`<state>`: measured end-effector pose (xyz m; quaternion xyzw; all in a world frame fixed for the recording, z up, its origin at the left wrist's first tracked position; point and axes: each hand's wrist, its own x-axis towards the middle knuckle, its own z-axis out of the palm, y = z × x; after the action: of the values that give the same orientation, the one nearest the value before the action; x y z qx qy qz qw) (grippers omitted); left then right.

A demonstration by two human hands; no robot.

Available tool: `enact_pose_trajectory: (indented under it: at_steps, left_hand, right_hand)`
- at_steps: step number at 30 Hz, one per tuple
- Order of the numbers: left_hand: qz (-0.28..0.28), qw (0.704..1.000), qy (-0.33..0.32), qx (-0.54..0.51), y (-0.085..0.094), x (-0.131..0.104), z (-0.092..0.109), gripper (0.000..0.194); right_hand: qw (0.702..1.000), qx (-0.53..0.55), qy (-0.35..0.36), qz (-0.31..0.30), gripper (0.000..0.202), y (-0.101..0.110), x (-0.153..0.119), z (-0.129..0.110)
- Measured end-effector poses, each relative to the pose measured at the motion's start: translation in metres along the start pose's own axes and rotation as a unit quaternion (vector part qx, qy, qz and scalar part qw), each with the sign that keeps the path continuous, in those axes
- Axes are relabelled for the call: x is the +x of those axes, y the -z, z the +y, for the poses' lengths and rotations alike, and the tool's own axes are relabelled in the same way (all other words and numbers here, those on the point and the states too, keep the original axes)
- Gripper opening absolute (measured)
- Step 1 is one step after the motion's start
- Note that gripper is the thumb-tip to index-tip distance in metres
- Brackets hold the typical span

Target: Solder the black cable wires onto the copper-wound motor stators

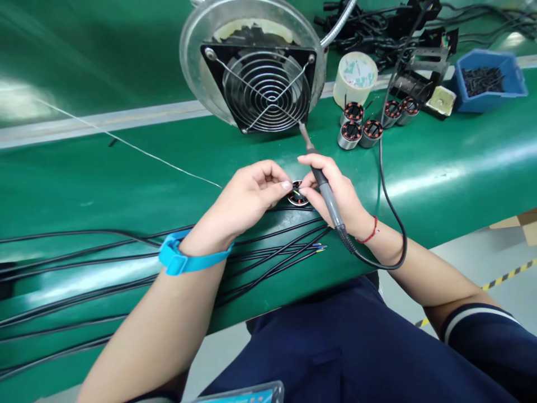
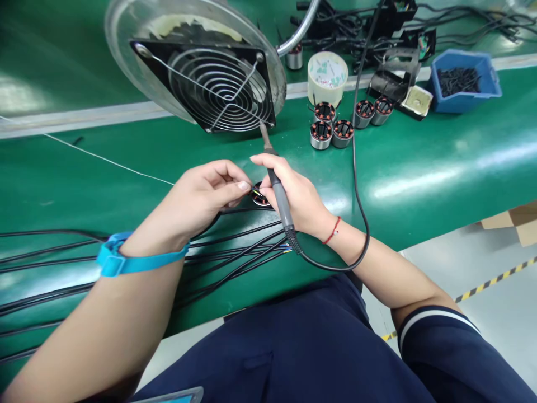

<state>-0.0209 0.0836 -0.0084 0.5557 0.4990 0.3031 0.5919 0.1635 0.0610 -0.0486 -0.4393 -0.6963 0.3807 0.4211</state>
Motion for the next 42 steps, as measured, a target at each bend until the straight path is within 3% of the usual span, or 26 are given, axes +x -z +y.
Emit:
enact_pose_trajectory:
  at_steps: [6, 10, 14, 18, 24, 31, 35, 39, 42]
  left_hand:
    - [-0.008, 1.000, -0.013, 0.005, -0.001, 0.001, -0.002, 0.018]
    - [-0.021, 0.997, -0.050, 0.056, -0.001, 0.001, -0.001, 0.019]
    - [-0.028, 0.993, -0.066, 0.093, 0.001, 0.002, -0.005, 0.021]
    - [-0.025, 0.991, -0.077, 0.110, 0.000, 0.004, -0.008, 0.024]
    - [-0.022, 0.993, -0.076, 0.089, -0.003, 0.001, -0.005, 0.022]
    - [-0.015, 0.996, -0.061, 0.062, -0.007, 0.002, -0.008, 0.022]
    - [0.008, 0.996, -0.063, 0.061, -0.010, 0.002, -0.008, 0.020]
    - [-0.013, 0.996, -0.068, 0.062, -0.009, 0.001, -0.007, 0.020]
    - [-0.009, 0.997, -0.061, 0.050, -0.007, 0.001, -0.007, 0.021]
  right_hand:
    - [1.000, 0.009, -0.010, 0.026, 0.047, -0.005, 0.002, 0.001]
    - [0.996, -0.041, 0.042, 0.072, 0.048, 0.002, -0.006, 0.001]
    - [0.991, -0.099, 0.083, 0.045, 0.045, 0.011, -0.017, 0.002]
    - [0.993, -0.101, 0.054, 0.032, 0.039, 0.009, -0.019, 0.005]
    - [0.999, 0.002, -0.018, 0.040, 0.037, 0.005, -0.012, 0.001]
    - [0.997, -0.069, -0.001, 0.020, 0.035, 0.009, -0.009, -0.003]
    - [0.998, -0.054, 0.010, 0.041, 0.035, 0.006, -0.011, -0.003]
    - [0.994, -0.073, -0.001, 0.075, 0.032, 0.000, -0.012, -0.005]
    - [0.995, -0.073, 0.010, 0.065, 0.036, -0.001, -0.012, -0.004]
